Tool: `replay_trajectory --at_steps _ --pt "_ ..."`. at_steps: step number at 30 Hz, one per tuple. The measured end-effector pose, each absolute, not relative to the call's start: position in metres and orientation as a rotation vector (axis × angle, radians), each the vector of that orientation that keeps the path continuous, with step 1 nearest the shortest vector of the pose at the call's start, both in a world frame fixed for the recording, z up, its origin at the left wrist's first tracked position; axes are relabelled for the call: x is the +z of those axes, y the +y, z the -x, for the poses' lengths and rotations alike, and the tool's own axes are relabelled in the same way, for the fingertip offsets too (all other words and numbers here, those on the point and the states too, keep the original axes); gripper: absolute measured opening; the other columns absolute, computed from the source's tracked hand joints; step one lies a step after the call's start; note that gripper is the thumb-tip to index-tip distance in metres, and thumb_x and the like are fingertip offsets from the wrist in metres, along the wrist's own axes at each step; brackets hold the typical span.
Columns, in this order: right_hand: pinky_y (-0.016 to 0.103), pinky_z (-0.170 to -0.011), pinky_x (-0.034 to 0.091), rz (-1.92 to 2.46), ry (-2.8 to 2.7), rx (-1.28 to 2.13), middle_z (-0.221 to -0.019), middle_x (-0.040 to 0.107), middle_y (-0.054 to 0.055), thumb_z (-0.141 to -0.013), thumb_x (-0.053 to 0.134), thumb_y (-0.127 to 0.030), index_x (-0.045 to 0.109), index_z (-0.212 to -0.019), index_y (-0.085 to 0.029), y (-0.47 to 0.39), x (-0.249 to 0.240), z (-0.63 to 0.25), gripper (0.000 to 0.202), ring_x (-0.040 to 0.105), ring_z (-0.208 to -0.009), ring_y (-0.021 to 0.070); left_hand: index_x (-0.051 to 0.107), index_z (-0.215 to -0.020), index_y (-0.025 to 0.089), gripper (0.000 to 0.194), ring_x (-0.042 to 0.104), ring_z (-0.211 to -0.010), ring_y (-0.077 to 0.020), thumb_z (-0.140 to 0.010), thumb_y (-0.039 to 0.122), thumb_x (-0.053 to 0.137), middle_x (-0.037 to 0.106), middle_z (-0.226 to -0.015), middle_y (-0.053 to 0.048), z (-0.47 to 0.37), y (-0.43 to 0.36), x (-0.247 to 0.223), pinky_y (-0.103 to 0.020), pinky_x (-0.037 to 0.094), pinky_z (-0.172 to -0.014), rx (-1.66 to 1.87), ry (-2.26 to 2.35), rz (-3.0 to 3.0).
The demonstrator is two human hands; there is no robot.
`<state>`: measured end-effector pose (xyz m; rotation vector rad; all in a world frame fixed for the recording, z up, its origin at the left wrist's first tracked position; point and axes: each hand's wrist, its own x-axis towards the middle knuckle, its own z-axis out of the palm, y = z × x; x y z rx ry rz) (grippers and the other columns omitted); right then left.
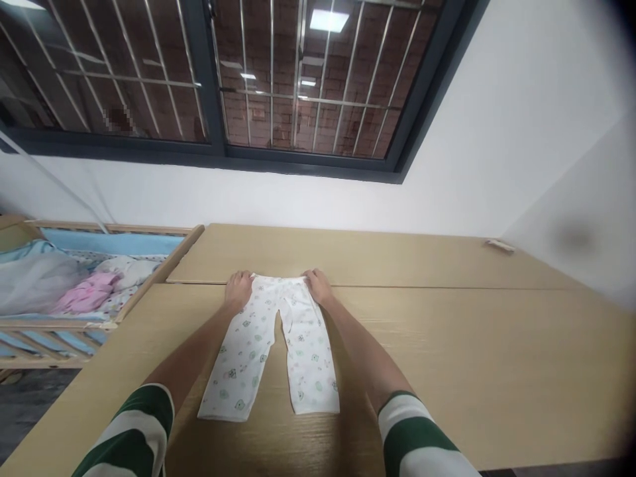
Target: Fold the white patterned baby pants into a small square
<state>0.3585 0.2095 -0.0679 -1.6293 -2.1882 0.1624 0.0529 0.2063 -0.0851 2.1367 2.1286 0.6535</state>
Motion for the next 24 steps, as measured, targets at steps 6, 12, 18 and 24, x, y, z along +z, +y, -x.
replay_trajectory --at_steps 6,12,18,24 --pt "0.030 -0.094 0.036 1.665 -2.121 0.253 -0.109 0.064 0.010 -0.099 0.050 -0.019 0.069 -0.118 -0.019 0.230 -0.069 -0.360 0.027 0.053 -0.104 0.0211 0.062 -0.121 0.017 0.032 0.062 -0.112 -0.0247 -0.099 0.040 0.061 0.063 -0.123 -0.009 -0.059 0.210 -0.078 -0.048 0.051 -0.099 0.613 2.172 -2.132" --pt "0.026 -0.083 0.042 1.709 -1.969 0.439 -0.091 0.068 0.005 -0.092 0.056 -0.015 0.067 -0.110 -0.016 0.252 -0.074 -0.360 0.021 0.059 -0.087 0.0167 0.063 -0.118 0.017 0.029 0.062 -0.108 -0.0237 -0.099 0.039 0.061 0.064 -0.119 -0.008 -0.066 0.204 -0.052 -0.047 0.051 -0.097 0.583 2.163 -2.147" --pt "0.022 -0.068 0.045 1.670 -1.862 0.656 -0.077 0.065 -0.001 -0.087 0.059 -0.017 0.065 -0.097 -0.018 0.259 -0.076 -0.366 0.012 0.057 -0.069 0.0134 0.056 -0.127 0.011 0.032 0.051 -0.123 -0.0325 -0.103 0.026 0.041 0.058 -0.126 -0.020 -0.106 0.167 -0.010 -0.048 0.039 -0.104 0.606 2.003 -2.279" --pt "0.021 -0.060 0.044 1.618 -1.792 0.822 -0.068 0.059 -0.004 -0.083 0.062 -0.017 0.062 -0.091 -0.018 0.265 -0.075 -0.371 0.008 0.054 -0.061 0.0119 0.066 -0.100 0.019 0.027 0.064 -0.095 -0.0265 -0.097 0.042 0.052 0.069 -0.101 -0.009 -0.181 0.048 -0.001 -0.041 0.046 -0.091 0.355 1.354 -2.541"
